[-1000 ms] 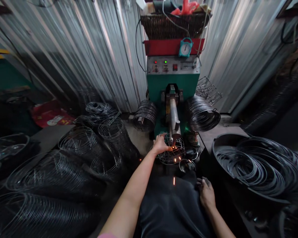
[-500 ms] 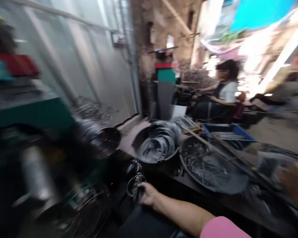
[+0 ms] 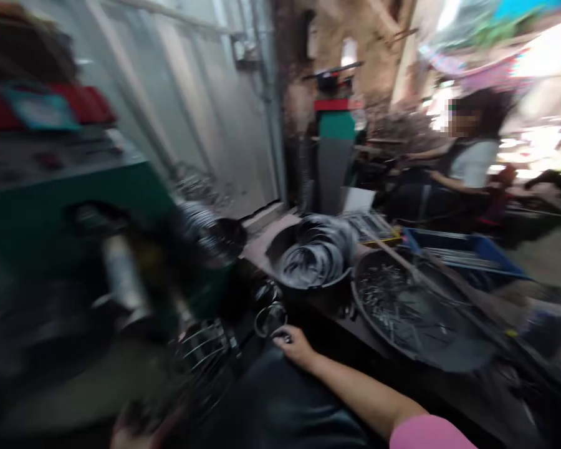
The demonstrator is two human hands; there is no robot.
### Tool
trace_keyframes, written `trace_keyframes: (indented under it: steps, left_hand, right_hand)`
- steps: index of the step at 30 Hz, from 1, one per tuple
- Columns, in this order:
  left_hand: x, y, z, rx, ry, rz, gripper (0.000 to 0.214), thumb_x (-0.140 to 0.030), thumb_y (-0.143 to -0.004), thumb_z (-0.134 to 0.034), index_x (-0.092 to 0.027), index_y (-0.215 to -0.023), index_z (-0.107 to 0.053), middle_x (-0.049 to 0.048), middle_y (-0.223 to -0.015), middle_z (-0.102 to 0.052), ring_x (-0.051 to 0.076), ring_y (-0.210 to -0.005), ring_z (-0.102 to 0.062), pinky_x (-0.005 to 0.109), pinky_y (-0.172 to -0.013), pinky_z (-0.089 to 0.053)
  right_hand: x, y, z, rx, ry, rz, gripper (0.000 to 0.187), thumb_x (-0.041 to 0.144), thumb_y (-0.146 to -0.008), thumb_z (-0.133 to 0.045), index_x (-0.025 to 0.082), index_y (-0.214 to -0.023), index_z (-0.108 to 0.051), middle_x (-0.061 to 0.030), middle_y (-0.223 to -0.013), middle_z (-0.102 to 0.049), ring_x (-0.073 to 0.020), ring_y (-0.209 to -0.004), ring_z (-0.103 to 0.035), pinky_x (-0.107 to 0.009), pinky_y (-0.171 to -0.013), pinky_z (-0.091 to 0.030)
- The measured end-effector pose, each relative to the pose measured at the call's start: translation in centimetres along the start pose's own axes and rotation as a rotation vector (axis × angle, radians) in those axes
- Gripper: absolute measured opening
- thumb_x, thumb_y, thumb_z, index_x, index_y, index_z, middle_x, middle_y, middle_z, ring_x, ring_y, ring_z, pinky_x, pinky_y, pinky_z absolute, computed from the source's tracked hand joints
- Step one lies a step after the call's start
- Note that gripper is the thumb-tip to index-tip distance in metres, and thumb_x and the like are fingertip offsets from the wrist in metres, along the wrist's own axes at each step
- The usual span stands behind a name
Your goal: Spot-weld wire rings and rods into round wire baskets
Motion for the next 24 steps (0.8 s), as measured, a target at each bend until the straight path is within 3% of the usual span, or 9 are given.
trace_keyframes:
  steps: [2,3,5,7,10,13,18,21,24]
  left_hand:
    - [2.5,1.6,4.8,-0.054,-0.052,0.049,0.061,-0.041,-0.050,-0.076,-0.037,-0.106,-0.052,-0.0097,-0.107,-0.059,0.020,-0.093,-0.060,0.040,-0.076,-0.054]
    - [3.2,2.4,6.7,-0.065,-0.082,0.058,0.074,-0.038,-0.039,-0.080,-0.031,-0.108,-0.053,-0.0042,-0.104,-0.061,0.023,-0.094,-0.061,0.040,-0.079,-0.053]
    - [3.2,3.5,8.0,0.045,-0.169,-0.005,0.087,-0.034,-0.035,-0.081,-0.019,-0.115,-0.049,0.0063,-0.108,-0.057,0.027,-0.102,-0.057,0.042,-0.089,-0.048]
    - [2.3,3.5,8.8,0.039,-0.324,-0.051,0.091,-0.032,-0.036,-0.082,-0.017,-0.117,-0.045,0.0095,-0.116,-0.050,0.027,-0.109,-0.051,0.041,-0.095,-0.042]
    - [-0.1,2.8,8.6,0.055,-0.495,-0.101,0.094,-0.035,-0.038,-0.083,-0.019,-0.121,-0.041,0.0091,-0.117,-0.047,0.027,-0.113,-0.045,0.040,-0.097,-0.039]
    - [-2.6,2.9,7.9,0.084,-0.621,-0.143,0.094,-0.040,-0.039,-0.083,-0.021,-0.121,-0.041,0.0081,-0.117,-0.047,0.028,-0.113,-0.043,0.040,-0.097,-0.036]
    - [-4.3,3.9,7.0,0.135,-0.689,-0.201,0.095,-0.040,-0.043,-0.081,-0.023,-0.125,-0.036,0.0076,-0.119,-0.045,0.026,-0.113,-0.041,0.038,-0.098,-0.031]
    - [-3.9,4.1,6.8,0.159,-0.692,-0.180,0.094,-0.040,-0.044,-0.080,-0.025,-0.126,-0.035,0.0068,-0.120,-0.044,0.026,-0.113,-0.041,0.038,-0.097,-0.031]
    - [-3.7,4.1,6.7,0.185,-0.670,-0.164,0.093,-0.041,-0.044,-0.080,-0.026,-0.125,-0.035,0.0058,-0.119,-0.045,0.026,-0.112,-0.042,0.037,-0.096,-0.033]
  right_hand:
    - [-0.7,0.8,0.4,0.124,0.120,0.011,0.018,0.010,-0.058,-0.059,0.025,-0.065,-0.065,0.0036,-0.078,-0.064,-0.0192,-0.092,-0.054,-0.030,-0.081,-0.043]
    - [-0.6,0.7,0.5,0.170,0.198,0.034,0.017,0.012,-0.059,-0.059,0.024,-0.068,-0.066,0.0005,-0.083,-0.065,-0.0203,-0.093,-0.054,-0.033,-0.085,-0.042]
    - [1.3,0.1,0.0,0.206,0.520,0.229,0.010,0.022,-0.063,-0.059,0.021,-0.070,-0.066,-0.0045,-0.081,-0.067,-0.0221,-0.085,-0.058,-0.038,-0.082,-0.044]
    - [3.6,-0.3,-2.3,0.315,0.629,0.326,0.016,0.031,-0.066,-0.058,0.020,-0.073,-0.067,-0.0051,-0.076,-0.068,-0.0220,-0.075,-0.062,-0.038,-0.075,-0.047]
    - [7.7,1.4,-7.2,0.565,0.680,0.391,0.024,0.034,-0.068,-0.059,0.018,-0.084,-0.068,-0.0037,-0.076,-0.069,-0.0194,-0.071,-0.063,-0.030,-0.067,-0.048]
    - [11.1,3.5,-11.3,0.711,0.781,0.414,0.024,0.026,-0.061,-0.063,0.018,-0.084,-0.065,0.0009,-0.069,-0.066,-0.0154,-0.065,-0.060,-0.024,-0.059,-0.046]
    - [12.9,4.0,-14.8,0.679,0.939,0.498,0.018,0.018,-0.059,-0.061,0.018,-0.077,-0.058,0.0044,-0.060,-0.060,-0.0118,-0.057,-0.055,-0.020,-0.051,-0.040]
    - [12.8,4.6,-15.7,0.618,0.934,0.667,0.013,0.017,-0.065,-0.054,0.020,-0.077,-0.058,0.0033,-0.064,-0.061,-0.0119,-0.059,-0.055,-0.021,-0.056,-0.041]
    - [12.0,5.5,-16.2,0.670,0.881,0.753,0.017,0.015,-0.069,-0.049,0.020,-0.079,-0.063,-0.0005,-0.074,-0.066,-0.0144,-0.068,-0.060,-0.025,-0.065,-0.045]
Point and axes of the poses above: each hand's wrist, its own y-axis away from the middle knuckle, its own z-axis out of the back of the hand, x = y × z, the point moved 8 cm from there along -y, towards the middle knuckle
